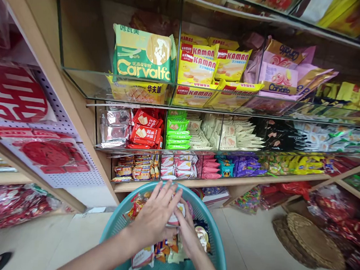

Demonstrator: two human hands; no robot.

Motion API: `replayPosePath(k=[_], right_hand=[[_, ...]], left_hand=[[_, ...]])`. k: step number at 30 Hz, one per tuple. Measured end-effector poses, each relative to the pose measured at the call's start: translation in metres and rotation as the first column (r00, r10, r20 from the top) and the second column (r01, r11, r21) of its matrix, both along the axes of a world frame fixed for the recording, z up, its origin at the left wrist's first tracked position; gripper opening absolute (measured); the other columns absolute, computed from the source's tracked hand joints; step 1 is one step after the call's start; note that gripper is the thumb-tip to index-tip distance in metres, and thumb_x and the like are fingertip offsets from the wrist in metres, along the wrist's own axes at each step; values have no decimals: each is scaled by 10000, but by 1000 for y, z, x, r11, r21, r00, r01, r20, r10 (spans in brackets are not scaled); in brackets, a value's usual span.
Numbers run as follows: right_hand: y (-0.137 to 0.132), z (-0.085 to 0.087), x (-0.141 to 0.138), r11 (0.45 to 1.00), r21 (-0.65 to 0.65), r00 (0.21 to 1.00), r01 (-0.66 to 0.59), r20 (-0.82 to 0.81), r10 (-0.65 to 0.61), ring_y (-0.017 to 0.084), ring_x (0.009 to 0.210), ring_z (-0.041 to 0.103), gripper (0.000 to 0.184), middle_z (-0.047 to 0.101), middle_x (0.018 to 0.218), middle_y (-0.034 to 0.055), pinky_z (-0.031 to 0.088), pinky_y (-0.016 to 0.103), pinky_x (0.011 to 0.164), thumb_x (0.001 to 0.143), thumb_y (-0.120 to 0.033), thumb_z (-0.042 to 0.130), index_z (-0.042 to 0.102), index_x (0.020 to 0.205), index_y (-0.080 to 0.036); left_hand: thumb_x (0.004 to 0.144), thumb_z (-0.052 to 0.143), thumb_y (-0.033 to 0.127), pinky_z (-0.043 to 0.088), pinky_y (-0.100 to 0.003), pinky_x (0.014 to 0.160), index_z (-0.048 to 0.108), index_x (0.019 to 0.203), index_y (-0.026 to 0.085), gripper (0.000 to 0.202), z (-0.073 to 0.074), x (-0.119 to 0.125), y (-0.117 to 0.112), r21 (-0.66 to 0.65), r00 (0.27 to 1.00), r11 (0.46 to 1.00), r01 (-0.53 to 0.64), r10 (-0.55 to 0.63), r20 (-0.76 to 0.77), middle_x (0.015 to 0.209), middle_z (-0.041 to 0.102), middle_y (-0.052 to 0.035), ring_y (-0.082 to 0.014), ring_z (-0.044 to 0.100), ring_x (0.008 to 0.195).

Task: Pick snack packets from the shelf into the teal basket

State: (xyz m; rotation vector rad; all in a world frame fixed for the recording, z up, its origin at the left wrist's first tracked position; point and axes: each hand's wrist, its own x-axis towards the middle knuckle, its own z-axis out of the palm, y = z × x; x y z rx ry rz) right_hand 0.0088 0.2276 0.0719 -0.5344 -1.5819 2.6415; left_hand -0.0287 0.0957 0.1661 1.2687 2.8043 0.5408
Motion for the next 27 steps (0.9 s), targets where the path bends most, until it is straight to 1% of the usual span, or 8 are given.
replayPosePath(k=[2, 4, 6, 8, 11, 16, 22, 27], right_hand=[[-3, -8, 1, 1000, 28, 1000, -3, 21, 2, 193, 1256, 458, 534, 577, 1289, 7, 380, 343, 1032, 713, -400, 712, 560, 1219, -327], [-4, -13, 3, 1000, 4, 1000, -11, 6, 11, 188, 1253, 463, 522, 600, 1254, 17, 341, 358, 1066, 722, -393, 700, 562, 1220, -322], [-5, -15, 4, 999, -33, 999, -18, -33, 17, 192, 1237, 480, 512, 628, 1208, 29, 342, 379, 1068, 737, -383, 684, 556, 1229, -316], [-4, -14, 4, 999, -47, 999, -15, -52, 13, 195, 1226, 491, 508, 641, 1182, 32, 358, 383, 1058, 743, -371, 681, 552, 1231, -316], [-4, -10, 5, 1000, -20, 999, -21, -38, 20, 196, 1216, 499, 498, 632, 1194, 26, 374, 365, 1047, 735, -345, 690, 564, 1216, -320], [-5, -1, 5, 997, 77, 998, -29, -60, 34, 208, 1259, 454, 486, 592, 1256, 28, 364, 357, 1051, 742, -308, 670, 571, 1217, -310], [-4, 4, 2, 975, 199, 995, -96, 31, 92, 213, 1280, 433, 632, 516, 1358, 37, 350, 334, 1052, 768, -439, 633, 430, 1350, -299], [-7, 5, 3, 980, 179, 994, -89, 82, 76, 212, 1248, 465, 586, 534, 1342, 26, 349, 328, 1042, 754, -454, 629, 479, 1303, -317]], left_hand=[[681, 678, 363, 158, -553, 1137, 250, 1443, 148, 900, -5, 2, 16, -186, 994, 982, 44, -62, -92, 1461, 372, -191, -340, 243, 1391], [706, 647, 284, 194, -547, 1125, 293, 1427, 103, 824, -18, 5, 32, -300, 986, 954, 3, -53, -159, 1378, 468, -219, -346, 364, 1325], [772, 543, 180, 252, -561, 1086, 306, 1431, 174, 700, -35, 8, 43, -307, 973, 948, -89, 16, -231, 1272, 569, -178, -312, 481, 1223], [809, 457, 121, 305, -566, 1036, 262, 1445, 279, 684, -49, 10, 48, -263, 955, 952, -160, 82, -284, 1203, 611, -127, -281, 529, 1152], [820, 441, 111, 362, -543, 979, 190, 1458, 333, 721, -58, 11, 43, -259, 947, 948, -183, 100, -304, 1178, 617, -113, -275, 543, 1116], [813, 433, 63, 398, -526, 967, 56, 1471, 332, 804, -43, 8, 30, -356, 975, 925, -135, 59, -216, 1235, 598, -140, -275, 562, 1129], [672, 661, 151, 378, -482, 1026, -129, 1456, 259, 1118, -11, 6, 22, -452, 994, 886, -101, 103, -19, 1358, 499, -163, -310, 464, 1253], [651, 713, 193, 361, -512, 1032, -136, 1453, 267, 1170, -13, 6, 21, -467, 993, 876, -119, 116, -36, 1355, 498, -159, -323, 475, 1233]])
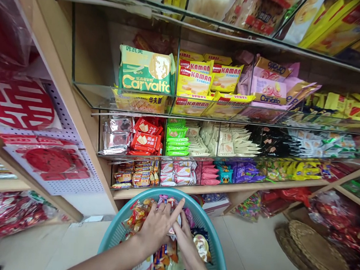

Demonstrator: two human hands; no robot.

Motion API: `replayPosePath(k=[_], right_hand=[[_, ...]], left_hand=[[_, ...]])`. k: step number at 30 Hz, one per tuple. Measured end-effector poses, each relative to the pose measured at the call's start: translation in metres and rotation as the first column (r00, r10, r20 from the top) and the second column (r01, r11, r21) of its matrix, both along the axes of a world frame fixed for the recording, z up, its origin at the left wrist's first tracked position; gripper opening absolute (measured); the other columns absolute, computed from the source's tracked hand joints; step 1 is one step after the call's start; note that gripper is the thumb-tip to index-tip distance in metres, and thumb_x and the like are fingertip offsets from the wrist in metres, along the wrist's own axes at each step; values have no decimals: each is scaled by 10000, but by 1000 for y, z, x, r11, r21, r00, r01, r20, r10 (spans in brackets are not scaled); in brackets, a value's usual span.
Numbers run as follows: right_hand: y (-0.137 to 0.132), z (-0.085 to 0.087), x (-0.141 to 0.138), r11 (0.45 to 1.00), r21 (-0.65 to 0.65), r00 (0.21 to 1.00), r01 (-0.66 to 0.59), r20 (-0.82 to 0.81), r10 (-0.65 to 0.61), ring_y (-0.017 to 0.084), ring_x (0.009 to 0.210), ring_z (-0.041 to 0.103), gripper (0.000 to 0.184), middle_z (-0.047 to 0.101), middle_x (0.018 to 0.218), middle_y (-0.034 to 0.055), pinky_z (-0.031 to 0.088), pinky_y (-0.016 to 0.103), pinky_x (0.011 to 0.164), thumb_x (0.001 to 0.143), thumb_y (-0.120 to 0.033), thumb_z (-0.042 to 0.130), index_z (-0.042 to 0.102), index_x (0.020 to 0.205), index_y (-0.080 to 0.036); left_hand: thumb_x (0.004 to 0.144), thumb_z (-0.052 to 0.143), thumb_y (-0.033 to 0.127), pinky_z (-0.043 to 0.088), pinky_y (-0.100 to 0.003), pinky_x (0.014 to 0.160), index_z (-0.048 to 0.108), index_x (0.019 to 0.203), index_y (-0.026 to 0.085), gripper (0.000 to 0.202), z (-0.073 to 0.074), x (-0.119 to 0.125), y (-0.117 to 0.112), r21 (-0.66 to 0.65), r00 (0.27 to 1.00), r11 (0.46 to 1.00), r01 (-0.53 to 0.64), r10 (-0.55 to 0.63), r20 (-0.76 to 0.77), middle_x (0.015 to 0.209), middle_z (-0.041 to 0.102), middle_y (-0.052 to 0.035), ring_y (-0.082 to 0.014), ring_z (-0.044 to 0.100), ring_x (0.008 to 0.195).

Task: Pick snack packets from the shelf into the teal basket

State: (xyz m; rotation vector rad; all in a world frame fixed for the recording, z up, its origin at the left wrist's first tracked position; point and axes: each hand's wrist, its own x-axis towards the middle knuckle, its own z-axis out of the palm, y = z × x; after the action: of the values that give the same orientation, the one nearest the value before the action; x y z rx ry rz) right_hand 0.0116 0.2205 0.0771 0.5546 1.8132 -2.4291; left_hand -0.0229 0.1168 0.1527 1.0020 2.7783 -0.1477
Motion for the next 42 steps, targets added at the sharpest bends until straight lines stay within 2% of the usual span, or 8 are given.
replayPosePath(k=[8, 12, 17, 22, 27, 31, 39, 42], right_hand=[[-2, 4, 0, 992, -128, 999, -4, -54, -2, 208, 1258, 453, 559, 528, 1350, -11, 427, 323, 953, 748, -434, 656, 488, 1275, -358], [-2, 6, 0, 969, -236, 996, -67, -66, 53, 204, 1088, 572, 557, 587, 1263, 23, 492, 316, 791, 795, -505, 593, 444, 1308, -347], [0, 6, -1, 963, -216, 986, -161, -83, 146, 159, 857, 642, 557, 660, 1069, 43, 489, 305, 736, 839, -550, 522, 406, 1323, -300], [6, -2, -7, 986, -166, 998, -30, -56, 21, 163, 786, 658, 582, 679, 995, 51, 484, 300, 708, 818, -552, 553, 410, 1295, -250], [12, -8, -8, 986, -163, 996, 23, -79, -37, 163, 769, 658, 547, 682, 984, 47, 474, 294, 692, 810, -520, 582, 440, 1259, -241], [11, -6, -7, 983, -184, 996, 19, -83, -35, 164, 757, 658, 546, 684, 973, 43, 467, 289, 673, 787, -503, 619, 461, 1237, -238], [13, -6, -9, 981, -193, 995, 22, -87, -39, 165, 740, 653, 545, 687, 953, 43, 475, 297, 672, 787, -497, 624, 467, 1238, -233], [13, -6, -7, 979, -203, 994, 20, -103, -41, 159, 742, 657, 527, 684, 947, 36, 477, 285, 665, 789, -481, 631, 474, 1227, -233]], left_hand=[[724, 570, 102, 366, -484, 1018, -124, 1458, 287, 1026, -3, -5, -11, 72, 999, 997, 9, -6, -33, 1347, 501, -123, -292, 487, 1202], [748, 549, 162, 360, -449, 1012, -89, 1469, 271, 969, 2, -10, -25, 180, 998, 983, -43, 35, 46, 1317, 509, -106, -276, 473, 1197], [700, 502, 153, 367, -353, 1009, -116, 1466, 269, 991, -2, -8, -59, 334, 978, 928, -165, 110, 178, 1383, 472, -73, -231, 447, 1247], [635, 514, 174, 366, -314, 1024, -31, 1482, 256, 1010, -28, 16, -93, 275, 925, 908, -317, 231, 302, 1425, 460, -51, -217, 425, 1292], [676, 543, 294, 334, -393, 1065, 137, 1480, 216, 904, -53, 44, -87, 90, 887, 939, -332, 279, 368, 1406, 481, -97, -273, 414, 1302], [701, 513, 224, 314, -436, 1070, 206, 1462, 249, 822, -68, 49, -72, 11, 907, 956, -293, 275, 319, 1357, 516, -99, -280, 455, 1248], [679, 649, 315, 323, -490, 1042, 162, 1459, 300, 920, -126, 49, -68, 47, 967, 968, -246, 242, 84, 1248, 573, -106, -308, 499, 1151], [680, 661, 298, 343, -500, 1024, 167, 1460, 289, 923, -136, 53, -68, 60, 973, 972, -227, 228, -12, 1221, 585, -111, -316, 509, 1128]])
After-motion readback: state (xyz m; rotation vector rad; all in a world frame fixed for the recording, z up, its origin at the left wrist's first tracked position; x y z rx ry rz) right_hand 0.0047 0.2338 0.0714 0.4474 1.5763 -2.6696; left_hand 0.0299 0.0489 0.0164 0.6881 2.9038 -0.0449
